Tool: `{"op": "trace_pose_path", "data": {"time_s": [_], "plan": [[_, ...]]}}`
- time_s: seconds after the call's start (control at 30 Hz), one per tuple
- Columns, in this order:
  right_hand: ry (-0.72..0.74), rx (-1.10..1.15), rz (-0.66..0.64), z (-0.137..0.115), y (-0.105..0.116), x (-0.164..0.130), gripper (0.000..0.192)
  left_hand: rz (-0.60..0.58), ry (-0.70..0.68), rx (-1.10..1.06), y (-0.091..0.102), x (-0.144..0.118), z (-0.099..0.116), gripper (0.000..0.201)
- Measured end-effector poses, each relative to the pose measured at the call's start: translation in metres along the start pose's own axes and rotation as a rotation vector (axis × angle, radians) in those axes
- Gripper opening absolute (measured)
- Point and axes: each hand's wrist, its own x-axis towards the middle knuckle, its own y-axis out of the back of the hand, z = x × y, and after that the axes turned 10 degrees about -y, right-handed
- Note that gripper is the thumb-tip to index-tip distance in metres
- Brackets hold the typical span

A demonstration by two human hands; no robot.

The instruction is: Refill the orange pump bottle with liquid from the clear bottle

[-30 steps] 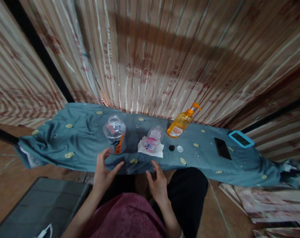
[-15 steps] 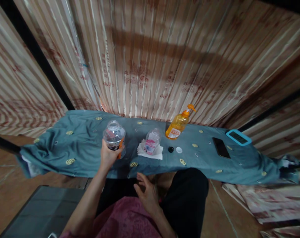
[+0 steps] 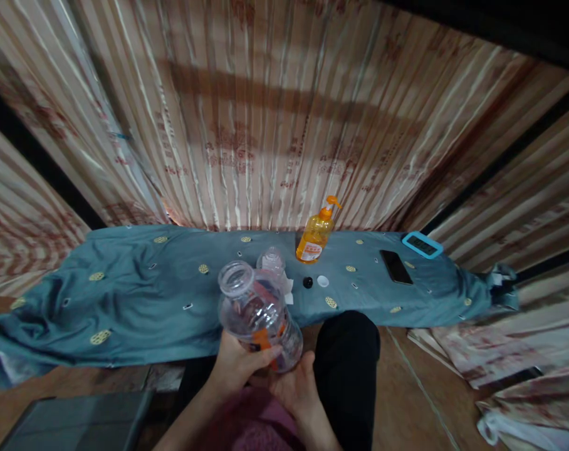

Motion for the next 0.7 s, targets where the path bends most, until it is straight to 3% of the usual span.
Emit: {"op": "trace_pose_path", "data": {"time_s": [0.13, 0.2, 0.27, 0.37, 0.53, 0.7], "plan": [[0.072, 0.143, 0.111, -0.016, 0.016, -0.011, 0.061, -0.132, 0.105, -0.207, -0.034, 0.004, -0.005, 0.068], [0.096, 0.192, 0.161, -0.022, 0.021, -0.014, 0.052, -0.196, 0.106, -0.220, -0.043, 0.005, -0.010, 0.073], [0.110, 0.231, 0.198, -0.027, 0.023, -0.018, 0.044, -0.228, 0.041, -0.212, -0.044, 0.008, -0.017, 0.092], [0.090, 0.260, 0.229, -0.036, 0.022, -0.027, 0.043, -0.151, -0.198, -0.101, -0.031, 0.017, -0.028, 0.134], [0.094, 0.254, 0.305, -0.058, 0.025, -0.039, 0.049, 0.077, -0.315, 0.168, 0.007, 0.060, -0.045, 0.124], [0.189, 0.227, 0.388, -0.075, 0.031, -0.040, 0.046, -0.011, -0.389, 0.359, 0.016, 0.121, -0.060, 0.119]]}}
